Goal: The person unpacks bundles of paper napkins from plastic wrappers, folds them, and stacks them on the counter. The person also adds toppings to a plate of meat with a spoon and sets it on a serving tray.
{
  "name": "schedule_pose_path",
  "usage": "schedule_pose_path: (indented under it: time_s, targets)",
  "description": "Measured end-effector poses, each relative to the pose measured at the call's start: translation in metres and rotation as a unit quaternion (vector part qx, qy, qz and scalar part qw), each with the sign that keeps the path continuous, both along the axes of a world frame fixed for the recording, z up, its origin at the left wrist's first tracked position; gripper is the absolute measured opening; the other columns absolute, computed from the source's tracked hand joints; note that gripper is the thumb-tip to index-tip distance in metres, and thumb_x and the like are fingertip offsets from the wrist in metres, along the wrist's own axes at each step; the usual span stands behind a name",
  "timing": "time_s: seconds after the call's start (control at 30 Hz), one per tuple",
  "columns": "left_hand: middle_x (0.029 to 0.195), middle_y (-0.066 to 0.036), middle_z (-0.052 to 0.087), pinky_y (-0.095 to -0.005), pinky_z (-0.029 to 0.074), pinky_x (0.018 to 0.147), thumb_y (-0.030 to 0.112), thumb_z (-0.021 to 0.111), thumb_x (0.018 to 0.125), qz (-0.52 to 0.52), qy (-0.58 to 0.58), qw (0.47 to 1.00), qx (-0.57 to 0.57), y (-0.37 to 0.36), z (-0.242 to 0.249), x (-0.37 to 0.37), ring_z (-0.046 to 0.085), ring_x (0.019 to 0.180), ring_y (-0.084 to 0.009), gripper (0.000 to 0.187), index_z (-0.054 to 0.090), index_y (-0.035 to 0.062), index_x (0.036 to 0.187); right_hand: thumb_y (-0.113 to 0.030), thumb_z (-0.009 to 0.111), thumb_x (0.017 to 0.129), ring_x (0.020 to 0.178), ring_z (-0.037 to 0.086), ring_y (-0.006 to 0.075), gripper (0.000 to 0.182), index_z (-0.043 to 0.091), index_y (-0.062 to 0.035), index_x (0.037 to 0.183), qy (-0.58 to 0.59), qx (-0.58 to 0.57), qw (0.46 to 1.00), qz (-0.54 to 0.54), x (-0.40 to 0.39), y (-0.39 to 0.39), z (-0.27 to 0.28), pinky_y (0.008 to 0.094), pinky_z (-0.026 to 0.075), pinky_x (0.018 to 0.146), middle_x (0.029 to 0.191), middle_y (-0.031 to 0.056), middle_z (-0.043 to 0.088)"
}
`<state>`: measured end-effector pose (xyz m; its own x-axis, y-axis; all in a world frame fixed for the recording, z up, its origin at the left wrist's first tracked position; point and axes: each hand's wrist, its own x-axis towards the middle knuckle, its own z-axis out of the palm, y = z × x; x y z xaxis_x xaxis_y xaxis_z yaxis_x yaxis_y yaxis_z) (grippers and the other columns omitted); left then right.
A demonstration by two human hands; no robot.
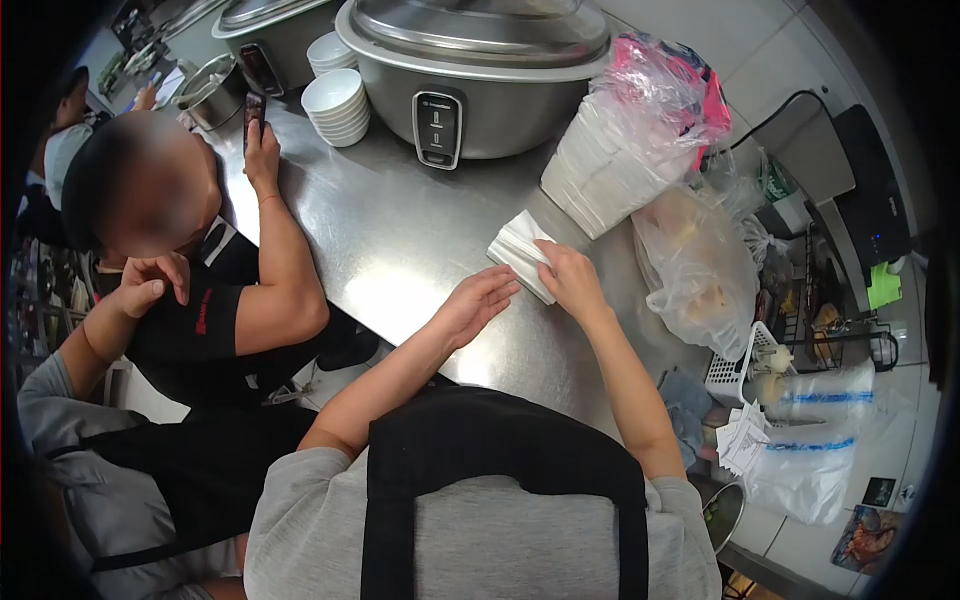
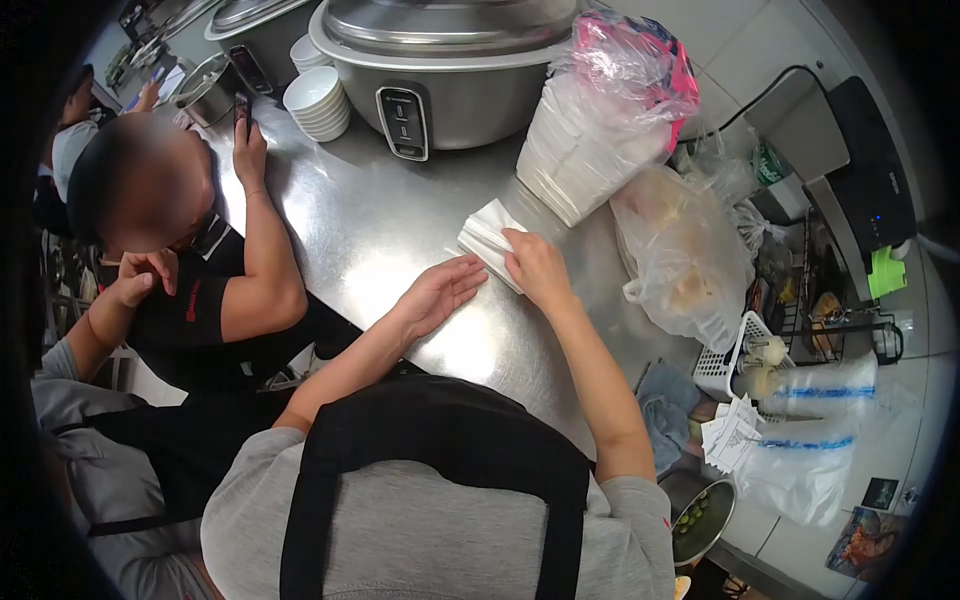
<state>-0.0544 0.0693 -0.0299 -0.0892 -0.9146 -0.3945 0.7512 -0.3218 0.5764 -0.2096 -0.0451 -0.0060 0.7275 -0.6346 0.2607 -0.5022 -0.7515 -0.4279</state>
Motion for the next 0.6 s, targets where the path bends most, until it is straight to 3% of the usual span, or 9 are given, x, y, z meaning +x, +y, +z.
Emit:
schedule_pose_path:
  time_s: [0.17,0.27,0.37,0.4,0.43,0.57,0.6]
  targets:
    - [0.116,-0.008,0.051,-0.0265,0.037,0.094,0.021,0.052,0.089,-0.027,-0.001,0.998,-0.055,-0.006,0.006,-0.006,0.048,0.111,-0.0143,0.048,0.035,-0.0011,0.128,-0.007,0.056,0.075,0.079,0.059,0.0344,0.030,0.055,-0.0009,0.105,0.024,0.012,0.998,-0.049,0.002,-0.002,0.010,0.0414,0.047,0.068,0.086,0.0172,0.061]
    - [0.117,-0.009,0.050,-0.0271,0.037,0.095,0.023,0.054,0.088,0.026,-0.006,0.998,-0.056,-0.014,0.014,-0.019,0.046,0.113,-0.0146,0.049,0.035,-0.0008,0.127,-0.007,0.056,0.075,0.080,0.059,0.0341,0.032,0.054,-0.0010,0.106,-0.052,-0.066,0.992,-0.095,0.004,0.009,0.022,0.0413,0.047,0.068,0.090,0.0176,0.061]
    - [0.119,-0.009,0.048,-0.0280,0.036,0.095,0.024,0.056,0.087,0.077,0.010,0.992,-0.095,-0.018,0.023,-0.031,0.043,0.115,-0.0145,0.048,0.037,0.0007,0.125,-0.007,0.058,0.075,0.089,0.058,0.0343,0.036,0.052,0.0003,0.110,-0.125,-0.073,0.986,-0.080,0.006,0.039,0.034,0.0407,0.047,0.075,0.100,0.0191,0.059]
    - [0.120,-0.009,0.047,-0.0286,0.036,0.095,0.024,0.057,0.087,0.086,0.021,0.986,-0.138,-0.020,0.028,-0.035,0.042,0.116,-0.0144,0.048,0.037,0.0016,0.125,-0.007,0.058,0.075,0.097,0.055,0.0352,0.039,0.051,0.0012,0.113,-0.127,-0.089,0.987,-0.031,0.008,0.052,0.034,0.0401,0.045,0.081,0.107,0.0199,0.056]
    - [0.115,-0.008,0.051,-0.0287,0.040,0.090,0.022,0.057,0.087,0.161,-0.027,0.974,-0.157,-0.023,0.035,-0.043,0.048,0.109,-0.0145,0.040,0.043,0.0027,0.120,-0.006,0.059,0.075,0.106,0.051,0.0361,0.043,0.049,0.0021,0.115,-0.128,-0.107,0.986,0.016,0.007,0.058,0.037,0.0396,0.042,0.088,0.114,0.0206,0.053]
    - [0.103,-0.006,0.059,-0.0272,0.045,0.081,0.017,0.056,0.087,0.106,-0.103,0.976,-0.157,-0.022,0.062,-0.039,0.056,0.093,-0.0137,0.031,0.050,0.0009,0.113,-0.008,0.063,0.074,0.116,0.043,0.0353,0.050,0.046,0.0043,0.119,-0.173,-0.097,0.980,-0.031,-0.014,0.061,0.074,0.0385,0.036,0.097,0.120,0.0208,0.049]
    - [0.100,-0.006,0.060,-0.0269,0.046,0.078,0.015,0.056,0.086,0.067,-0.157,0.970,-0.173,-0.023,0.069,-0.039,0.058,0.089,-0.0134,0.029,0.052,0.0006,0.111,-0.009,0.065,0.074,0.117,0.043,0.0321,0.051,0.046,0.0050,0.119,-0.277,0.007,0.958,-0.072,-0.015,0.060,0.079,0.0370,0.036,0.097,0.120,0.0204,0.049]
